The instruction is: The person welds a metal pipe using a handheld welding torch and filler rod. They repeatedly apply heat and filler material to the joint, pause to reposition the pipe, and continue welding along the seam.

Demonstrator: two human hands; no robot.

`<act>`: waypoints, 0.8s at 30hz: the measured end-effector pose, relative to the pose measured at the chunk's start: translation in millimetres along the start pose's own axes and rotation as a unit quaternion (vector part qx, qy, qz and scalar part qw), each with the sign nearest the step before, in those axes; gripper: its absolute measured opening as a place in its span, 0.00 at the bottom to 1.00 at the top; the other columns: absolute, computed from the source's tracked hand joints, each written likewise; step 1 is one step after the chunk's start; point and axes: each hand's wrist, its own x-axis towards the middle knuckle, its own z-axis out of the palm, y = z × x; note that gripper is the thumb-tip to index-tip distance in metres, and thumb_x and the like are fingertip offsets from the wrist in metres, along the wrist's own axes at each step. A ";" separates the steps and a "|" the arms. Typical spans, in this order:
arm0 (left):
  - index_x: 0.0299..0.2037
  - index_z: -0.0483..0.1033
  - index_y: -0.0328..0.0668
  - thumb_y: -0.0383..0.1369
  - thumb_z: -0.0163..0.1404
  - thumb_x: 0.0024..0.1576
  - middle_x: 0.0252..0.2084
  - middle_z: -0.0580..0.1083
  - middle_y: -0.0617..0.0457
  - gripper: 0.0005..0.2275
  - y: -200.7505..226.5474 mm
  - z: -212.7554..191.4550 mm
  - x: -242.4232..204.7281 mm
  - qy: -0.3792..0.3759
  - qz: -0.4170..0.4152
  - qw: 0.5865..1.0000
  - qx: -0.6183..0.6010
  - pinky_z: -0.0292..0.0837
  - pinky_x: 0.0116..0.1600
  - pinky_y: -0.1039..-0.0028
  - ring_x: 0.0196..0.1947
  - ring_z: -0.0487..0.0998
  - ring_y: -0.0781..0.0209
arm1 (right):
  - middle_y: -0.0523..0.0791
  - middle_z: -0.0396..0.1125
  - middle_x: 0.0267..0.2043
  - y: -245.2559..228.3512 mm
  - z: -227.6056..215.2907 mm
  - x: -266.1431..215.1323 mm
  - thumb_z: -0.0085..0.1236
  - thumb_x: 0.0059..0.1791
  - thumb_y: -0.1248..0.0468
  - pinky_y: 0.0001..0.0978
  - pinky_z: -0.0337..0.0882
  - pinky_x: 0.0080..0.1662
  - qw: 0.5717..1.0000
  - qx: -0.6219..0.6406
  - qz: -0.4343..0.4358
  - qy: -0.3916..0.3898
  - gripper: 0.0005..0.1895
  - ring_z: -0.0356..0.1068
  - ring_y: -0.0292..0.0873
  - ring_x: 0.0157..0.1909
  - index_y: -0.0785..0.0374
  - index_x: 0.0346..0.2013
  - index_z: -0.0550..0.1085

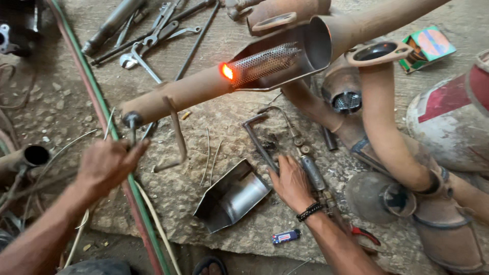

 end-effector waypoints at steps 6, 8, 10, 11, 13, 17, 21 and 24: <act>0.12 0.63 0.42 0.56 0.37 0.62 0.10 0.59 0.53 0.30 1.8 -26.9 13.5 0.016 -0.002 0.998 0.059 0.56 0.20 0.70 0.09 0.60 0.61 | 0.54 0.64 0.40 18.7 18.5 -1.1 0.54 0.50 0.60 0.46 0.68 0.42 0.999 -0.027 -0.003 -0.020 0.13 0.66 0.56 0.41 0.65 0.42 0.65; 0.12 0.62 0.44 0.55 0.38 0.62 0.10 0.57 0.56 0.29 0.7 -27.0 12.6 0.025 0.002 0.999 0.048 0.55 0.18 0.71 0.09 0.58 0.63 | 0.54 0.64 0.39 18.0 19.2 5.4 0.53 0.49 0.60 0.49 0.67 0.41 0.999 -0.039 -0.003 -0.023 0.11 0.66 0.58 0.40 0.63 0.39 0.65; 0.12 0.62 0.46 0.54 0.39 0.63 0.10 0.55 0.58 0.29 3.9 -29.9 12.8 0.033 0.008 0.999 0.038 0.54 0.17 0.73 0.08 0.56 0.65 | 0.54 0.63 0.38 17.5 19.7 9.6 0.53 0.48 0.61 0.51 0.65 0.41 0.998 -0.049 -0.002 -0.027 0.09 0.66 0.61 0.40 0.61 0.35 0.65; 0.11 0.60 0.46 0.55 0.39 0.62 0.09 0.54 0.58 0.29 6.6 -32.2 11.4 0.026 0.005 0.999 0.019 0.54 0.18 0.71 0.08 0.55 0.64 | 0.53 0.63 0.38 16.8 20.3 9.5 0.52 0.48 0.61 0.51 0.66 0.40 0.998 -0.061 0.002 -0.026 0.09 0.66 0.60 0.38 0.61 0.36 0.64; 0.11 0.58 0.45 0.55 0.39 0.62 0.09 0.53 0.57 0.30 13.4 -39.3 8.6 0.021 -0.002 1.000 0.000 0.54 0.19 0.70 0.08 0.54 0.64 | 0.53 0.62 0.38 5.2 11.1 6.7 0.51 0.48 0.62 0.52 0.66 0.40 0.997 -0.072 0.002 -0.027 0.08 0.66 0.58 0.37 0.60 0.36 0.63; 0.21 0.72 0.37 0.53 0.44 0.57 0.23 0.71 0.29 0.25 18.0 -41.0 4.5 0.021 -0.048 0.998 -0.032 0.67 0.40 0.46 0.35 0.76 0.27 | 0.57 0.66 0.40 -37.8 -30.6 -12.3 0.44 0.51 0.59 0.55 0.72 0.42 0.992 0.060 0.111 -0.028 0.12 0.71 0.66 0.44 0.64 0.44 0.66; 0.22 0.71 0.41 0.52 0.44 0.58 0.23 0.73 0.33 0.23 11.2 -23.9 10.7 0.043 -0.030 0.999 -0.007 0.70 0.42 0.48 0.35 0.77 0.30 | 0.44 0.61 0.25 -67.6 -72.6 -25.1 0.39 0.55 0.61 0.26 0.64 0.20 0.928 0.348 0.135 0.010 0.12 0.60 0.38 0.21 0.65 0.48 0.67; 0.23 0.72 0.43 0.51 0.43 0.58 0.24 0.74 0.36 0.21 13.3 -28.1 10.1 0.040 -0.036 0.999 0.006 0.72 0.44 0.50 0.37 0.78 0.33 | 0.43 0.55 0.19 -99.7 -100.0 -22.4 0.35 0.57 0.59 0.23 0.57 0.12 0.892 0.435 0.117 0.036 0.15 0.54 0.35 0.13 0.68 0.45 0.67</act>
